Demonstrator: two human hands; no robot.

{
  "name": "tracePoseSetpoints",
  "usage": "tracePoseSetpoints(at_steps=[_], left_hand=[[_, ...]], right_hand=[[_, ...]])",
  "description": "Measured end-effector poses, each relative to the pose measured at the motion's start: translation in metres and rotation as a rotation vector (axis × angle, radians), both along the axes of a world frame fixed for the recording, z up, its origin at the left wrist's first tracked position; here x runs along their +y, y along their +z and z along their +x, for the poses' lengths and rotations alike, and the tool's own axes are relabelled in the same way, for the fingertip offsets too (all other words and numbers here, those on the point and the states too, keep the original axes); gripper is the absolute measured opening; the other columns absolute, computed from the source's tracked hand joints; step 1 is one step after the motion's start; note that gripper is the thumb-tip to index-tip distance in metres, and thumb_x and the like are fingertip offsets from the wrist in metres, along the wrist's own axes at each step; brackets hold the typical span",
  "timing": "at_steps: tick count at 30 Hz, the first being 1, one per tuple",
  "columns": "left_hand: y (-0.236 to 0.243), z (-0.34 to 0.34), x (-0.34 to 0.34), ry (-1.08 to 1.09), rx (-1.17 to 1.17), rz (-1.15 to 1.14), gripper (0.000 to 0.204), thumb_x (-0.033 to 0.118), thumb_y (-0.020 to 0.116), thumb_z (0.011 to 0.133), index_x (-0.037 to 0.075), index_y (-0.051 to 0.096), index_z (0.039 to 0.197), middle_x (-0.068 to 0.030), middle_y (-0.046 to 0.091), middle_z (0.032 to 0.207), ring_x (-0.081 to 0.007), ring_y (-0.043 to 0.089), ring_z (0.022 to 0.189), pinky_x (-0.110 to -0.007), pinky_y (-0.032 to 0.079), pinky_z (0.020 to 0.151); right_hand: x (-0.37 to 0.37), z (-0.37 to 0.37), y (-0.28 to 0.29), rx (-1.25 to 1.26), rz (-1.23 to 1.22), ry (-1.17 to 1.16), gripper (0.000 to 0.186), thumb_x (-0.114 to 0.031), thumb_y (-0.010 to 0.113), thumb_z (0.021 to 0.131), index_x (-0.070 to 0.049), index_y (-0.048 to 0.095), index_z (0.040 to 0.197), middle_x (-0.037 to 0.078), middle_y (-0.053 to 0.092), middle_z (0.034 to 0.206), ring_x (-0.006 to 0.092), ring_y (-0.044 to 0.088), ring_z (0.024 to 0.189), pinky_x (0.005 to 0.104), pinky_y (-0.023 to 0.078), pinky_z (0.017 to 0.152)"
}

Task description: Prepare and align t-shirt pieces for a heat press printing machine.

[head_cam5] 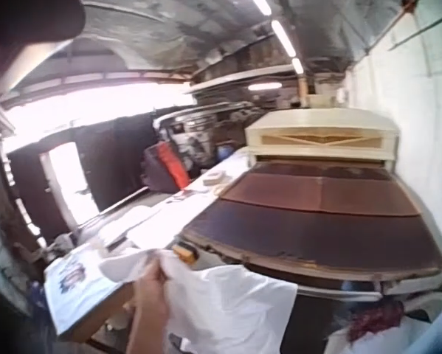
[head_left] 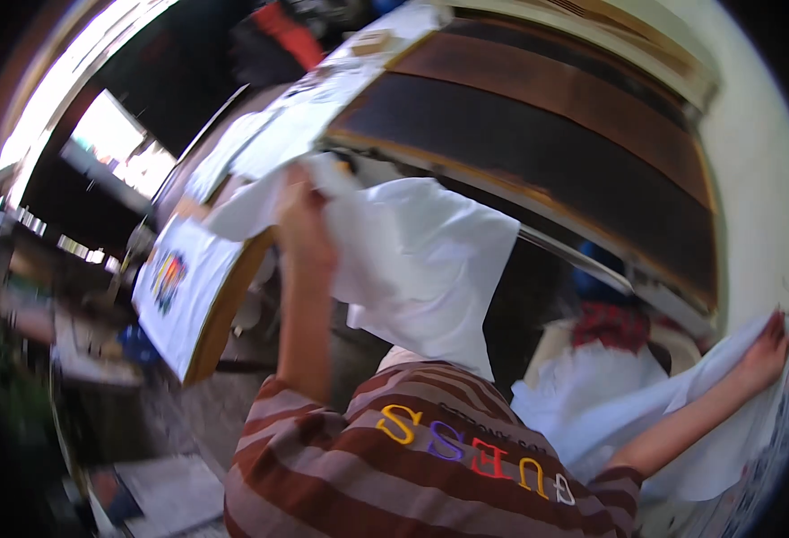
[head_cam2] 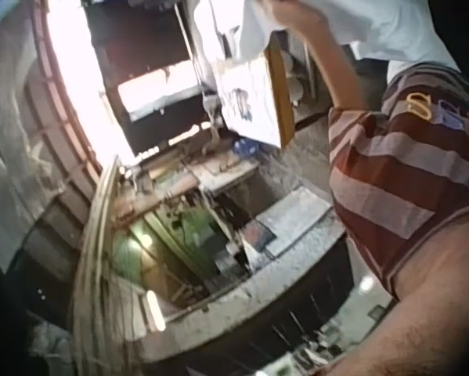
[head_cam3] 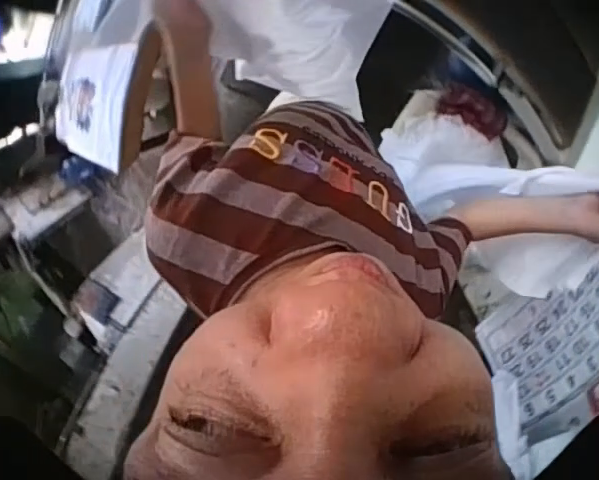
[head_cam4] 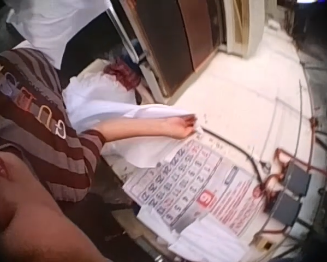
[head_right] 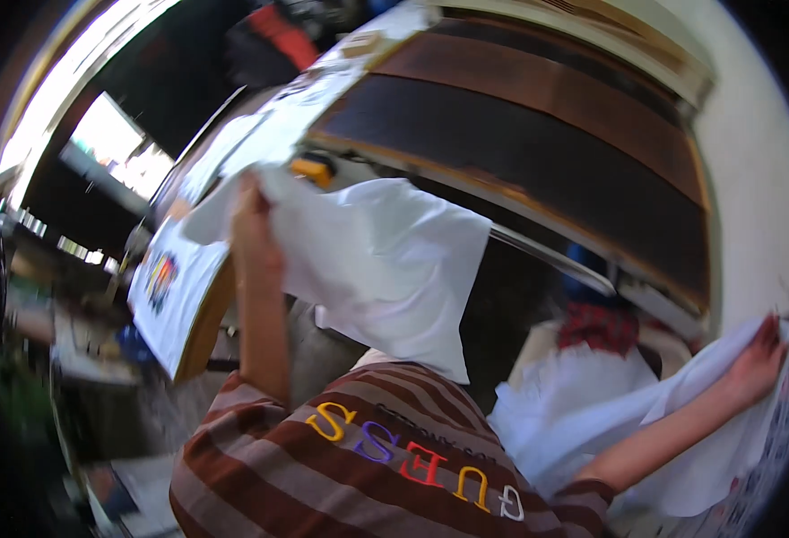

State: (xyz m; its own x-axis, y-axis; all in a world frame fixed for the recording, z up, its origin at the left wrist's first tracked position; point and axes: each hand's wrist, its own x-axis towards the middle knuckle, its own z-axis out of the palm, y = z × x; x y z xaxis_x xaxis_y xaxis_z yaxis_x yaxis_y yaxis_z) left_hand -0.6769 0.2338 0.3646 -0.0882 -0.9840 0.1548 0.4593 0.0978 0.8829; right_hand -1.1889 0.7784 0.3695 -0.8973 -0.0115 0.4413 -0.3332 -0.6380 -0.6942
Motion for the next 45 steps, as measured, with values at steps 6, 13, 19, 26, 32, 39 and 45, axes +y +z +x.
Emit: tracePoseSetpoints(at_steps=[6, 13, 19, 26, 32, 39, 45], left_hand=[[0.035, -0.044, 0.020, -0.247, 0.257, -0.183, 0.013, 0.020, 0.044, 0.093, 0.010, 0.049, 0.099, 0.0002, 0.054, 0.082, -0.0080, 0.055, 0.065, -0.021, 0.047, 0.052], [0.060, -0.054, -0.046, -0.114, 0.186, -0.522, 0.013, 0.017, 0.046, 0.092, 0.006, 0.052, 0.096, 0.0014, 0.052, 0.079, -0.0046, 0.050, 0.064, -0.017, 0.041, 0.056], [0.098, -0.081, -0.225, -0.399, 0.046, -0.529, 0.019, 0.013, 0.046, 0.089, 0.003, 0.054, 0.104, -0.0084, 0.058, 0.094, -0.0139, 0.056, 0.087, -0.027, 0.046, 0.074], [0.029, -0.180, -0.383, -0.245, -0.568, -0.990, 0.034, 0.017, 0.058, 0.079, 0.006, 0.052, 0.112, -0.0140, 0.050, 0.118, -0.0273, 0.044, 0.114, -0.031, 0.034, 0.092], [-0.142, -0.073, -0.375, -0.055, -0.692, -0.498, 0.029, 0.000, 0.053, 0.076, 0.001, 0.054, 0.105, -0.0142, 0.054, 0.099, -0.0249, 0.052, 0.091, -0.034, 0.041, 0.083], [-0.206, -0.028, -0.331, -0.151, -1.178, -0.273, 0.028, 0.012, 0.059, 0.077, 0.001, 0.055, 0.102, -0.0149, 0.050, 0.095, -0.0276, 0.048, 0.087, -0.037, 0.040, 0.077], [-0.205, -0.064, -0.327, -0.169, -1.425, -0.475, 0.040, 0.029, 0.066, 0.065, 0.001, 0.060, 0.092, -0.0162, 0.051, 0.097, -0.0335, 0.045, 0.095, -0.044, 0.037, 0.078]], right_hand=[[-0.283, 0.007, 0.031, 0.178, 0.486, 0.013, 0.049, -0.030, 0.048, 0.089, 0.005, 0.037, 0.122, 0.021, 0.038, 0.127, 0.0303, 0.039, 0.120, 0.0435, 0.034, 0.098], [-0.469, 0.295, -0.031, 1.023, 1.117, 0.854, 0.041, -0.020, 0.071, 0.069, -0.004, 0.055, 0.103, 0.010, 0.056, 0.100, 0.0177, 0.053, 0.092, 0.0292, 0.042, 0.079], [-0.542, 0.211, 0.020, 0.294, 0.813, 0.811, 0.020, -0.012, 0.063, 0.070, -0.004, 0.060, 0.088, -0.002, 0.055, 0.076, 0.0075, 0.051, 0.070, 0.0230, 0.042, 0.065], [-0.573, 0.068, -0.044, 0.015, 0.975, -0.188, 0.039, -0.025, 0.060, 0.080, 0.001, 0.055, 0.108, 0.008, 0.059, 0.096, 0.0145, 0.055, 0.086, 0.0252, 0.042, 0.077], [-0.479, 0.134, -0.144, -0.311, 1.216, -0.111, 0.020, -0.019, 0.059, 0.080, 0.000, 0.060, 0.086, 0.003, 0.060, 0.072, 0.0117, 0.054, 0.064, 0.0248, 0.043, 0.060], [-0.461, 0.175, -0.181, -0.290, 1.475, -0.182, 0.041, -0.036, 0.059, 0.081, 0.005, 0.062, 0.080, 0.012, 0.061, 0.068, 0.0178, 0.057, 0.065, 0.0300, 0.044, 0.064], [-0.485, 0.170, -0.179, -0.313, 1.978, 0.330, 0.040, -0.034, 0.063, 0.076, 0.006, 0.061, 0.072, 0.006, 0.057, 0.062, 0.0113, 0.051, 0.060, 0.0291, 0.042, 0.057]])
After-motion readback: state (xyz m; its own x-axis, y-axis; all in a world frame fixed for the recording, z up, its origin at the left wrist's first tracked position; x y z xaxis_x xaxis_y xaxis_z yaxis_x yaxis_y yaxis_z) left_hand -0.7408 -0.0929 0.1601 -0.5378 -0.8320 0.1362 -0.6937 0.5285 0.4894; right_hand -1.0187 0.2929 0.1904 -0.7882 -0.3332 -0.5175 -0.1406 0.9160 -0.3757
